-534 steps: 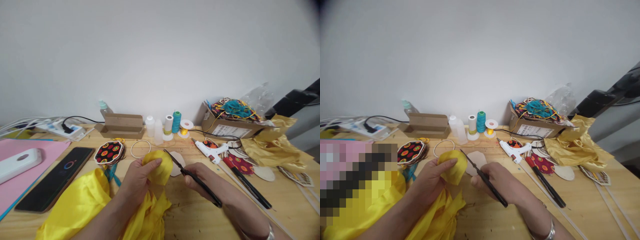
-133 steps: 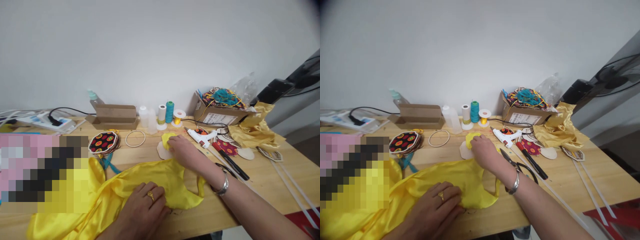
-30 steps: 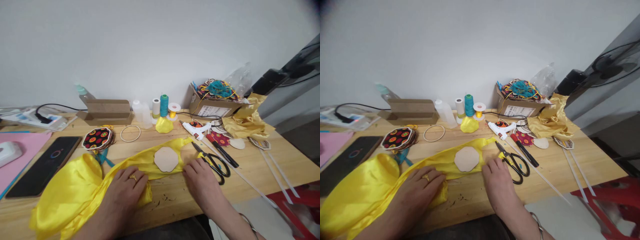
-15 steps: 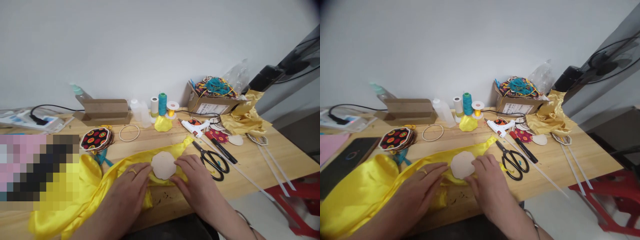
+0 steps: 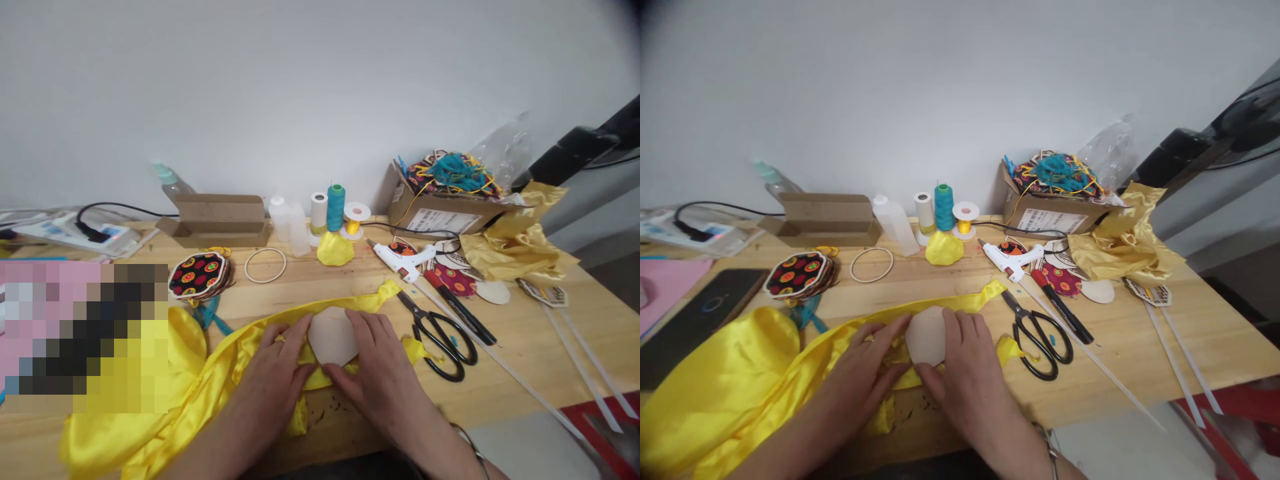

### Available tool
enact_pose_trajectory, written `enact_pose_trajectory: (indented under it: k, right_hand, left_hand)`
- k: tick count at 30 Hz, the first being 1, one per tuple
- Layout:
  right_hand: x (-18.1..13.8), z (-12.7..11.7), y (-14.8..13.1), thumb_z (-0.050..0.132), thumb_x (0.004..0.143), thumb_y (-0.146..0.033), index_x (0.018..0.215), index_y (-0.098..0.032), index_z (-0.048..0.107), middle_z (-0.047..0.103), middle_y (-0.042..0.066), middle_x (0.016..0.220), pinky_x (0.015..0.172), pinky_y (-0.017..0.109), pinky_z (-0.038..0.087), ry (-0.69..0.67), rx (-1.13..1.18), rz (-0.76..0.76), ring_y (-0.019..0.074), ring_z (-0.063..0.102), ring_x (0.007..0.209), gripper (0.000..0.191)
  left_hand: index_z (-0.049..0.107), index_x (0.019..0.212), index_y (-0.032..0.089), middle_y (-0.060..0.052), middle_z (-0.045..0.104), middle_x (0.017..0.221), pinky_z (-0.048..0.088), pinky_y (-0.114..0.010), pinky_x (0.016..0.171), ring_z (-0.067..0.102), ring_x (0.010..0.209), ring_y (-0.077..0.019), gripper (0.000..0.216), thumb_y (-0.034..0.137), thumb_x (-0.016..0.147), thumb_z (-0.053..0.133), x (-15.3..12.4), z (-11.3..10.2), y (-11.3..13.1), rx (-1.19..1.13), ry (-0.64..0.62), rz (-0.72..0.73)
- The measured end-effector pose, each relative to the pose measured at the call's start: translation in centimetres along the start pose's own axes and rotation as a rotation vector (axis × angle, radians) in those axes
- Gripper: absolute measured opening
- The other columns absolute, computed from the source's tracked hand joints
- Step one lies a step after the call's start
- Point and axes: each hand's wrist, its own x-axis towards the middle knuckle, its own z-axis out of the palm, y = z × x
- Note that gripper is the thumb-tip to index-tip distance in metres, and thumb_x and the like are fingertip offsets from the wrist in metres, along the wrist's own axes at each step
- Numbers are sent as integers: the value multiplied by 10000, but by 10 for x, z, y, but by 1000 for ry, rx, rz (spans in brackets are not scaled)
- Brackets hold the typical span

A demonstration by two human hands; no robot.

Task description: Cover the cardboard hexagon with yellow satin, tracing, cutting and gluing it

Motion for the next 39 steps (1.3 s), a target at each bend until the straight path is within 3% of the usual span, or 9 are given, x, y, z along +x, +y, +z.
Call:
enact_pose_trajectory:
  k: [10, 16, 22, 26, 30, 34, 39]
  right_hand:
    - [1, -41, 33, 662, 757, -547, 1213, -85, 537, 659, 191, 1082, 817, 497, 538, 240, -121, 298, 337, 635, 960, 661]
    - [-5, -14, -2, 668, 764, -530, 1195, -89, 512, 647, 196, 1025, 742, 466, 562, 207, -120, 227, 330, 644, 910, 636]
    - [-16, -3, -5, 619, 738, -705, 1242, -36, 465, 626, 213, 981, 702, 489, 575, 145, -113, 174, 350, 634, 870, 852]
    - [-30, -14, 11, 499, 912, -538, 1166, -96, 516, 622, 182, 989, 714, 466, 577, 154, -96, 85, 322, 619, 893, 510]
    - [-45, -15, 22, 529, 937, -261, 1061, -124, 579, 617, 147, 972, 736, 446, 563, 131, -57, -17, 285, 589, 879, 191]
    - [-53, -7, 27, 536, 921, -179, 1076, -90, 600, 624, 146, 950, 729, 435, 558, 165, -64, -94, 270, 576, 851, 190]
    - [-55, -2, 28, 518, 928, -176, 1075, -82, 612, 644, 148, 948, 745, 424, 563, 207, -75, -106, 265, 590, 861, 198]
  left_hand:
    - [393, 1422, 75, -181, 643, 1202, 491, -502, 938, 520, 1160, -333, 584, 272, 887, 517, 0, -1, 1, 33, -73, -20]
    - [403, 1413, 104, -166, 650, 1194, 495, -500, 925, 535, 1157, -339, 600, 282, 859, 550, -1, 2, 1, 34, -30, 0]
    - [393, 1403, 136, -159, 641, 1220, 504, -504, 920, 545, 1155, -334, 568, 244, 864, 537, -4, 6, -2, 41, 26, 40]
    - [317, 1424, 161, -153, 622, 1253, 505, -509, 932, 525, 1189, -337, 599, 254, 877, 544, -7, -2, 5, 65, 35, 52]
    - [232, 1454, 206, -128, 563, 1367, 484, -511, 976, 439, 1286, -337, 664, 278, 883, 564, -2, -15, 21, 92, 48, 116]
    - [249, 1448, 157, -129, 602, 1327, 472, -538, 984, 438, 1271, -377, 740, 273, 825, 631, 14, -15, 31, 85, -26, 132]
    - [276, 1449, 120, -147, 546, 1396, 423, -562, 1031, 426, 1270, -395, 793, 251, 771, 665, 23, 1, 27, 45, -113, 110]
